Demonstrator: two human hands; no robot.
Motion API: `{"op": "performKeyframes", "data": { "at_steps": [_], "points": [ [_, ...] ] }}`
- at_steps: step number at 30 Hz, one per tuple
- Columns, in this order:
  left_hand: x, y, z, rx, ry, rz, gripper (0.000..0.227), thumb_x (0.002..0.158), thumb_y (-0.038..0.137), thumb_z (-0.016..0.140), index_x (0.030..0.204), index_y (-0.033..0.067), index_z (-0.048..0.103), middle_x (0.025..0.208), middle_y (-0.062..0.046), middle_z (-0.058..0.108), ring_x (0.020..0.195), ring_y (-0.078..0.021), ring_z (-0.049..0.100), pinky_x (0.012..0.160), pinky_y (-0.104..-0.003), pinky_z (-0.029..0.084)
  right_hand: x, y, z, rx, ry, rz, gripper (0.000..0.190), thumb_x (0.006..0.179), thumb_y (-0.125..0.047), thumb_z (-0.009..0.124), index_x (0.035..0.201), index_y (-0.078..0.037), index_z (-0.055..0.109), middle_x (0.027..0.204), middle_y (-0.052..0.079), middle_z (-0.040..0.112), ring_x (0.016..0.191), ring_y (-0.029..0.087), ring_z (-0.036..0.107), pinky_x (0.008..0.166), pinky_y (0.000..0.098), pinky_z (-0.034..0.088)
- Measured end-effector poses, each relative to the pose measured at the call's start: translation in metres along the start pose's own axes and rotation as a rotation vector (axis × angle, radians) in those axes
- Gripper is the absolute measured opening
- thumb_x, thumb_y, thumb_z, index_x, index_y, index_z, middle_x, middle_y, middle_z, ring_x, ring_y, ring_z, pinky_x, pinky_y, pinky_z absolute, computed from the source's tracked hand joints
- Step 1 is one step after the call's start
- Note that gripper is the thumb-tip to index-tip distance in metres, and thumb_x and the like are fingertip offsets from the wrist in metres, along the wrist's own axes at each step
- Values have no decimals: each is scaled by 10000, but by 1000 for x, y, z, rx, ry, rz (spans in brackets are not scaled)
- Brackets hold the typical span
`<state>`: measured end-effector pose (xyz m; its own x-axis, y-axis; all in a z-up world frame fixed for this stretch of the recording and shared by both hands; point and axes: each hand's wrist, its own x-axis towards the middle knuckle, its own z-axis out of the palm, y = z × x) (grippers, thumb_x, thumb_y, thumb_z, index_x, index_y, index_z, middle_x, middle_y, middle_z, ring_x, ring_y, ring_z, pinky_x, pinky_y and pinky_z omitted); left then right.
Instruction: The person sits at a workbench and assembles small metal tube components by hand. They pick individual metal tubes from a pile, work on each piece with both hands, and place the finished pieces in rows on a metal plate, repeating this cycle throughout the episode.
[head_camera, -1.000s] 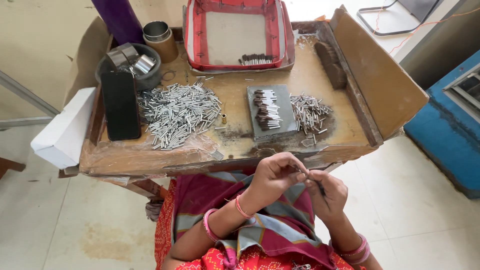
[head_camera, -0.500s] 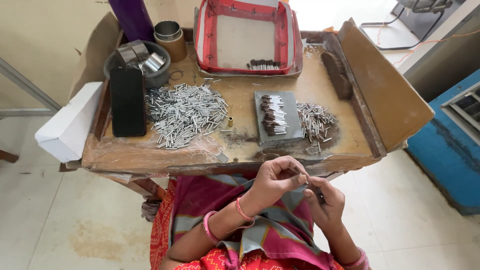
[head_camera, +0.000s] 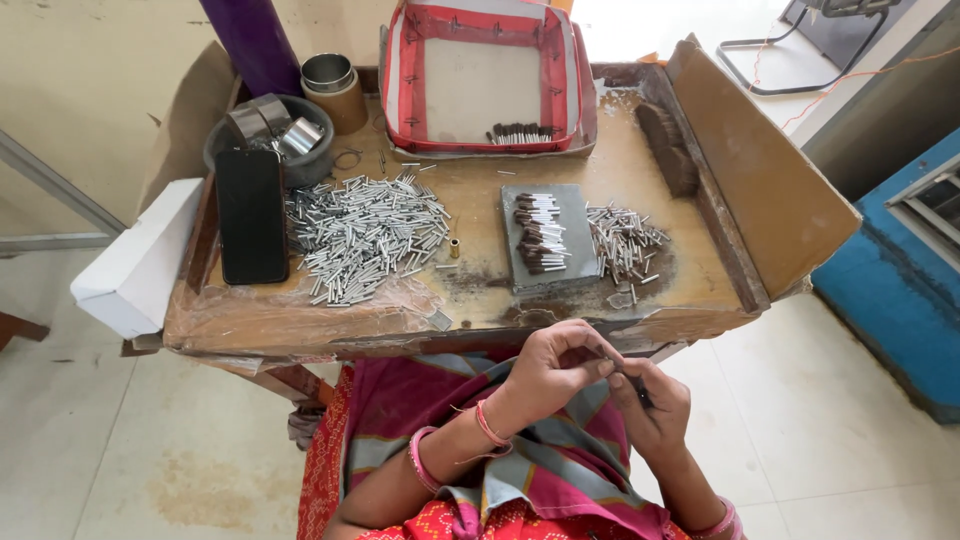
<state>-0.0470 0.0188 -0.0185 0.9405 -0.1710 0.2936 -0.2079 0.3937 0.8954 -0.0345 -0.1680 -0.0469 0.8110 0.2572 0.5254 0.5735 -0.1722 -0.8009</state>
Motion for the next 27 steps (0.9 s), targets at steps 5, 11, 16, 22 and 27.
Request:
{"op": "performKeyframes", "data": {
  "at_steps": [5, 11, 16, 22, 27],
  "points": [
    [2, -3, 3, -155, 53, -99, 119, 924, -50, 681, 1025, 14, 671, 994, -10, 697, 923, -49, 656, 839, -214, 560, 3, -5, 0, -76, -2, -100, 95, 944, -51, 688, 1028, -9, 683, 724, -7, 629, 637, 36, 562, 586, 208, 454],
    [3, -10, 1, -50, 49, -51, 54, 967, -36, 702, 1003, -8, 672, 930, 5, 676, 866, -37, 623, 773, -211, 539, -1, 5, 1, -92, 4, -57, 107, 905, -53, 718, 1000, -15, 685, 682, 1, 617, 587, 43, 543, 547, 215, 433],
    [5, -13, 2, -37, 51, -58, 46, 957, -31, 707, 980, -5, 676, 909, 14, 671, 843, -31, 614, 750, -207, 531, -2, 8, -1, -128, 7, -33, 110, 889, -47, 724, 994, -28, 700, 644, 7, 598, 536, 53, 513, 511, 229, 410],
    [7, -20, 4, 1, 43, -73, 45, 959, -30, 708, 977, -4, 676, 894, 14, 667, 830, -31, 616, 741, -206, 530, -3, 7, -2, -101, 6, -30, 114, 884, -43, 724, 991, -25, 690, 663, 5, 606, 549, 50, 520, 512, 224, 414],
    [10, -29, 4, 9, 27, -97, 56, 949, -20, 703, 978, 2, 661, 889, 10, 670, 803, -46, 641, 718, -213, 541, -9, 23, -3, -73, 0, -7, 104, 880, -39, 734, 971, -22, 686, 653, 8, 604, 547, 47, 523, 513, 221, 418]
  ]
}}
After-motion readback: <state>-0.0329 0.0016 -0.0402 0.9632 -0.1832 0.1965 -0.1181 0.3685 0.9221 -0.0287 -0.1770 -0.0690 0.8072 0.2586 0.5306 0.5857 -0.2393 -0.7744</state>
